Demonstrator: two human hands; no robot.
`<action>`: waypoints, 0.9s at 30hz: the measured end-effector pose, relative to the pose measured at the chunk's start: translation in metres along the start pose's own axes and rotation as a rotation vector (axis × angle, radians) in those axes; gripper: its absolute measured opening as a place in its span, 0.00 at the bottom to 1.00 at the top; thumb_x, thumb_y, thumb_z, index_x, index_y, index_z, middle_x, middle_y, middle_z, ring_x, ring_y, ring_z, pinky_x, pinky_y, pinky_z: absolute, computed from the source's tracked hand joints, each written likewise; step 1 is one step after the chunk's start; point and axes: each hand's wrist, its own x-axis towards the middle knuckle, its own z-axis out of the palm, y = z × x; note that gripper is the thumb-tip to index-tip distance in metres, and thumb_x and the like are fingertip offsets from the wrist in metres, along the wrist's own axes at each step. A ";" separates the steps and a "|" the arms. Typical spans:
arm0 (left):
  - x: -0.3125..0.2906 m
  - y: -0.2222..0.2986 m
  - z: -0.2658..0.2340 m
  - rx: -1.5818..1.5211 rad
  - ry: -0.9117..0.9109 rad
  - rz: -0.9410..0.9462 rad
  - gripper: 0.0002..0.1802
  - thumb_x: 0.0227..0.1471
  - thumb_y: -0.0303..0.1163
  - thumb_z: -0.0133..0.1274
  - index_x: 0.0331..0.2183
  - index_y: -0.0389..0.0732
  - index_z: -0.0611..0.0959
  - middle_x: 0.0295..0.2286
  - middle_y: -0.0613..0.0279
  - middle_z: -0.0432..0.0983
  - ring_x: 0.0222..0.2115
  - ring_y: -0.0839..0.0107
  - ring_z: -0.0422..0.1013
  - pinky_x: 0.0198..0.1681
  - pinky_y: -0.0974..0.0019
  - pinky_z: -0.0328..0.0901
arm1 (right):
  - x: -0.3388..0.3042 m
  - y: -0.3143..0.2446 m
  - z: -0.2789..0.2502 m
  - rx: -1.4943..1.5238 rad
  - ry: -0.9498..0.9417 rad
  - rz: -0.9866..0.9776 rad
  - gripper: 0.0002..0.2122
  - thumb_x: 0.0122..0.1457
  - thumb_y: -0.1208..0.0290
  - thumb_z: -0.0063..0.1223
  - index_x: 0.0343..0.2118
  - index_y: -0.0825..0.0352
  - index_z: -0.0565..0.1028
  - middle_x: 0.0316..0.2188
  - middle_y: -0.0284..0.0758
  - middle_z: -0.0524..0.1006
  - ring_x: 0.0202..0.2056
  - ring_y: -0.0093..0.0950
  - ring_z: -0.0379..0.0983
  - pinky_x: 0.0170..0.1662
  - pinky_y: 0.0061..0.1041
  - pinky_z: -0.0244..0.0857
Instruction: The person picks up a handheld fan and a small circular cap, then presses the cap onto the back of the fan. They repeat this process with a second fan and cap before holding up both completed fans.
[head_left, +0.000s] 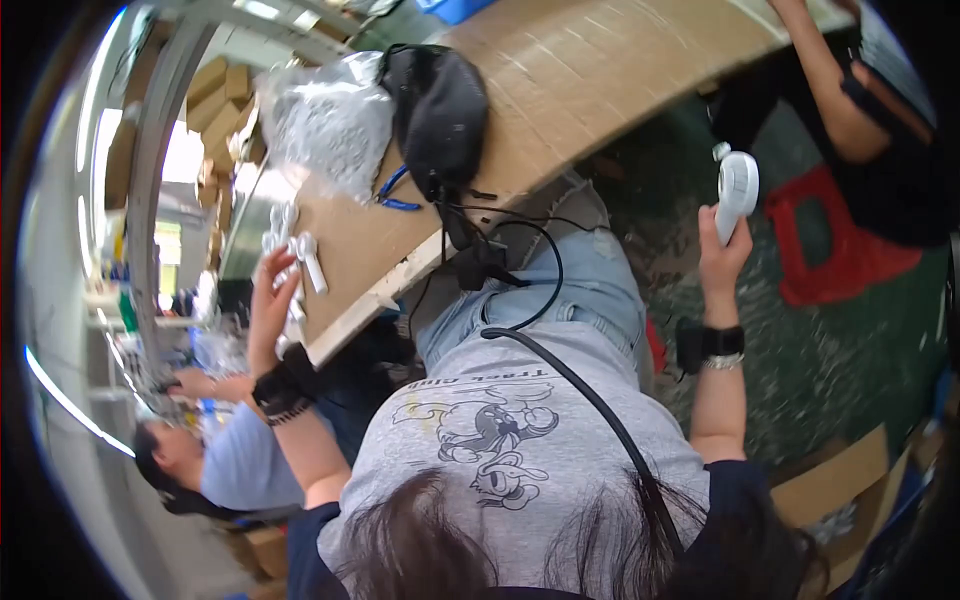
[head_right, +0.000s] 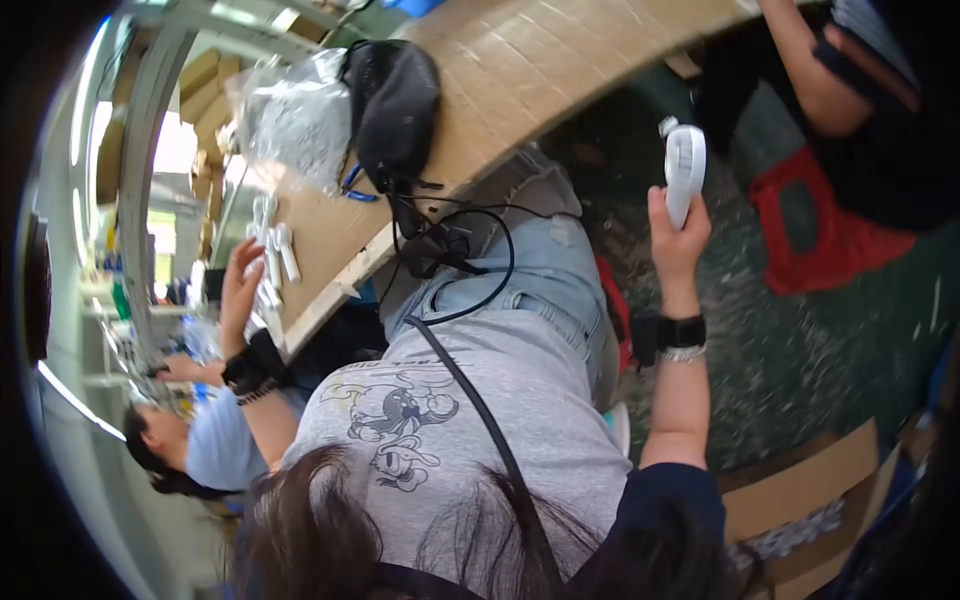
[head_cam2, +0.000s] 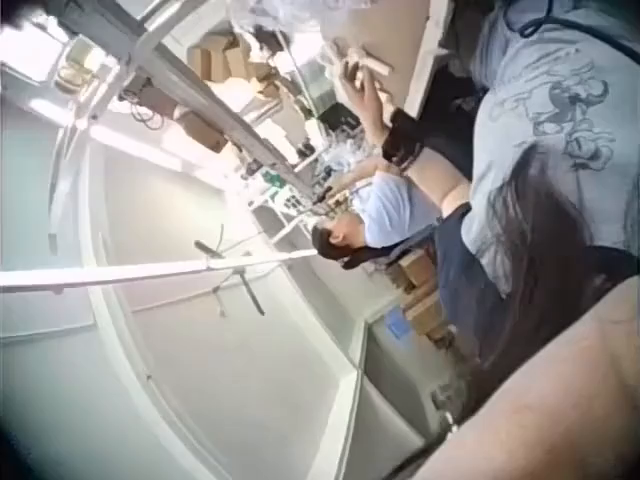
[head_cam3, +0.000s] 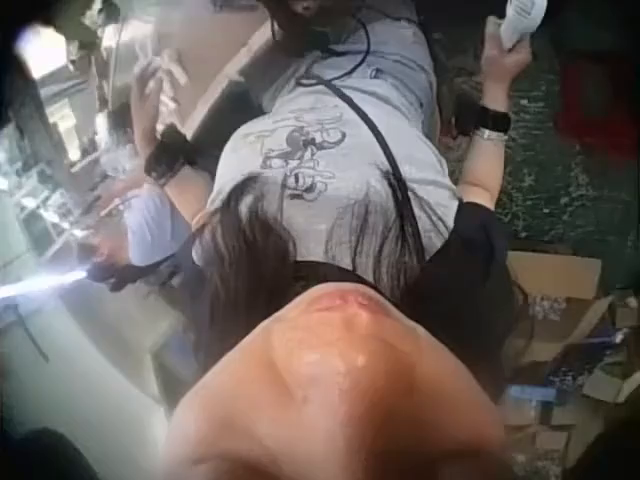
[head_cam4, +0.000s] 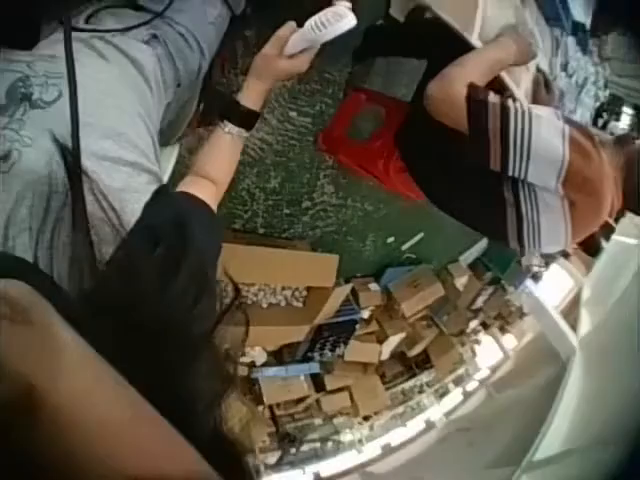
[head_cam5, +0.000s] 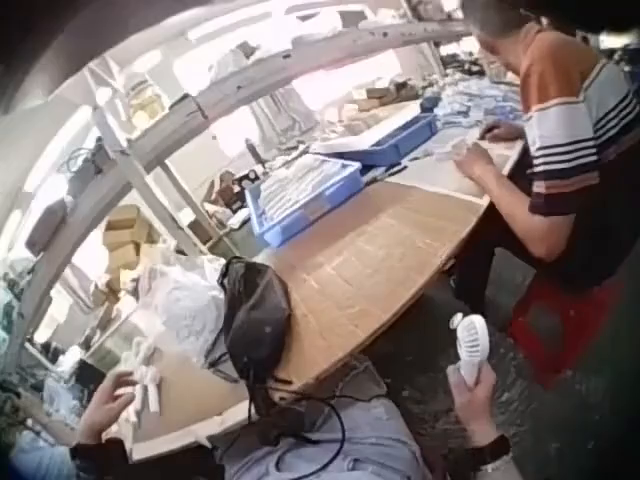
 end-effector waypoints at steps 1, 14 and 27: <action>-0.009 0.015 0.005 -0.064 -0.005 0.003 0.25 0.50 0.27 0.48 0.51 0.45 0.64 0.42 0.62 0.67 0.46 0.73 0.62 0.47 0.68 0.56 | 0.002 -0.006 0.000 0.075 -0.031 0.013 0.04 0.51 0.74 0.53 0.27 0.66 0.69 0.20 0.24 0.68 0.22 0.13 0.61 0.25 0.13 0.56; 0.013 0.115 0.035 -0.265 -0.360 0.397 0.28 0.47 0.24 0.50 0.51 0.40 0.63 0.42 0.61 0.66 0.44 0.72 0.63 0.47 0.67 0.58 | 0.013 -0.184 0.161 -0.041 -0.581 -0.690 0.11 0.45 0.74 0.58 0.32 0.68 0.70 0.20 0.36 0.71 0.22 0.24 0.69 0.25 0.24 0.63; 0.082 0.147 0.087 -1.022 -0.451 0.522 0.28 0.50 0.32 0.50 0.51 0.39 0.59 0.41 0.58 0.67 0.43 0.71 0.64 0.46 0.68 0.60 | 0.011 -0.193 0.226 0.735 -1.274 0.336 0.18 0.58 0.56 0.36 0.39 0.70 0.64 0.18 0.33 0.67 0.17 0.20 0.62 0.20 0.16 0.55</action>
